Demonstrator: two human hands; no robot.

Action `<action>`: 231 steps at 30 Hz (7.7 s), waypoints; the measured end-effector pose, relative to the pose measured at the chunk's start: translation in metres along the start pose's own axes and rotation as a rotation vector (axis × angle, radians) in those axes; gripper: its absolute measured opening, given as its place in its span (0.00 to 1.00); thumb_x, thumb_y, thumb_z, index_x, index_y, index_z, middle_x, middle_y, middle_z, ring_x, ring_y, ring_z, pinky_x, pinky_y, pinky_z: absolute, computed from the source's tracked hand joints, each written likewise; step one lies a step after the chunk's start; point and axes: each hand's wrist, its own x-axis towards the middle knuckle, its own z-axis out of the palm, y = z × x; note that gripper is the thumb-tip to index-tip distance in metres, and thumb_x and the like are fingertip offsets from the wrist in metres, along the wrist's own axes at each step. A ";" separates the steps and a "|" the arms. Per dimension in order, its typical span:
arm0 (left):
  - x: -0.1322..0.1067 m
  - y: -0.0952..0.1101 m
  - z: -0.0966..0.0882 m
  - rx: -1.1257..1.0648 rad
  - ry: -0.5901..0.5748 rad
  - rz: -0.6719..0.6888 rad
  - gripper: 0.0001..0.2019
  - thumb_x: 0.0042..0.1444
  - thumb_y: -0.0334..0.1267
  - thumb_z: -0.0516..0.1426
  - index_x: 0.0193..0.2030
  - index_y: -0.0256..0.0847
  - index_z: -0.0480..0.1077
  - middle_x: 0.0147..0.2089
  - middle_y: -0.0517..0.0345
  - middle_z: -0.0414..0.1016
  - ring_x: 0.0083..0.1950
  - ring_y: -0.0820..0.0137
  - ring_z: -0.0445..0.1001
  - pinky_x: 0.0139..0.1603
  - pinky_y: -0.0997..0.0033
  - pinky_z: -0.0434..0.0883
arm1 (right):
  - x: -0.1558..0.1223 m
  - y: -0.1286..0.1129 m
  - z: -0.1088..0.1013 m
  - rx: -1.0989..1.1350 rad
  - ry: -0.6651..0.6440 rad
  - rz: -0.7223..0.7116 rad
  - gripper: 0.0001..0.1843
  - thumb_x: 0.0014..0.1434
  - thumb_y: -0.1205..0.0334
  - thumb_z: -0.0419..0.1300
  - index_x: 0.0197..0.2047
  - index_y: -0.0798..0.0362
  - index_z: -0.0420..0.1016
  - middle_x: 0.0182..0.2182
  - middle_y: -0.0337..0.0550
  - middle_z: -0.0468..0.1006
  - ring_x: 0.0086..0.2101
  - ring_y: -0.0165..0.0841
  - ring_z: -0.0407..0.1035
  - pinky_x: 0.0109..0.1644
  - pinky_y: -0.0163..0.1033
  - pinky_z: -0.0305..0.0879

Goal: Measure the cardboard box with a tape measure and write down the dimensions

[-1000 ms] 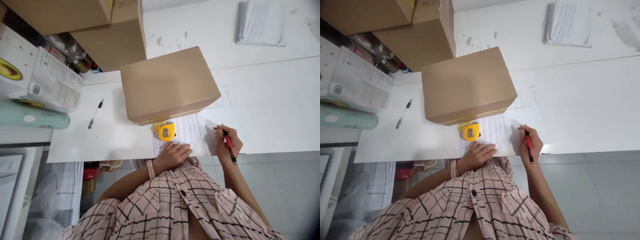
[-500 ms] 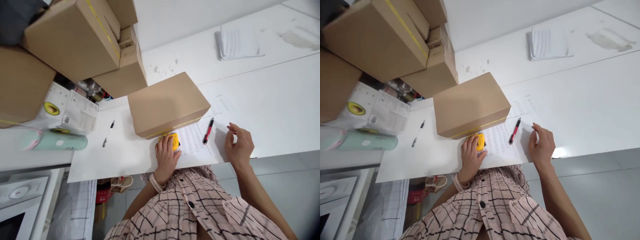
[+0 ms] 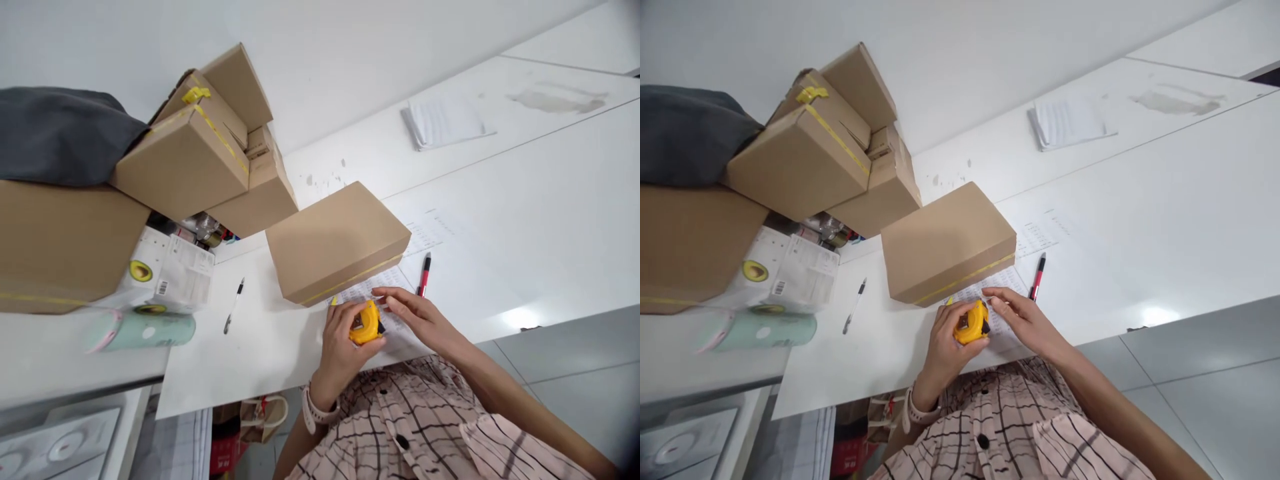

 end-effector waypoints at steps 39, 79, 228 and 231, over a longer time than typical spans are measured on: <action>0.068 -0.069 -0.165 -0.334 0.525 -0.500 0.29 0.52 0.58 0.63 0.55 0.41 0.74 0.42 0.53 0.77 0.39 0.67 0.77 0.35 0.73 0.66 | 0.169 -0.080 -0.058 -0.116 0.266 -0.011 0.20 0.50 0.41 0.71 0.29 0.51 0.78 0.31 0.46 0.81 0.30 0.35 0.70 0.29 0.39 0.64; 0.041 0.071 0.004 -1.397 -0.091 -0.540 0.36 0.41 0.56 0.71 0.51 0.38 0.66 0.44 0.50 0.77 0.42 0.54 0.82 0.44 0.52 0.80 | 0.262 -0.122 -0.005 -0.666 -0.306 -0.271 0.29 0.50 0.31 0.62 0.26 0.52 0.76 0.28 0.43 0.78 0.35 0.39 0.70 0.42 0.44 0.63; 0.018 0.031 -0.070 0.107 0.159 0.190 0.41 0.53 0.44 0.70 0.70 0.47 0.56 0.62 0.48 0.73 0.59 0.57 0.77 0.55 0.57 0.78 | -0.002 0.006 -0.054 -0.773 0.601 0.019 0.20 0.68 0.42 0.53 0.48 0.49 0.73 0.25 0.41 0.78 0.26 0.37 0.72 0.29 0.40 0.60; 0.056 0.031 -0.086 0.280 0.330 0.262 0.36 0.55 0.42 0.69 0.67 0.45 0.60 0.63 0.48 0.72 0.64 0.55 0.73 0.60 0.54 0.75 | 0.023 0.016 -0.066 -0.955 0.511 0.191 0.28 0.65 0.38 0.53 0.56 0.52 0.71 0.29 0.47 0.81 0.29 0.45 0.73 0.29 0.43 0.60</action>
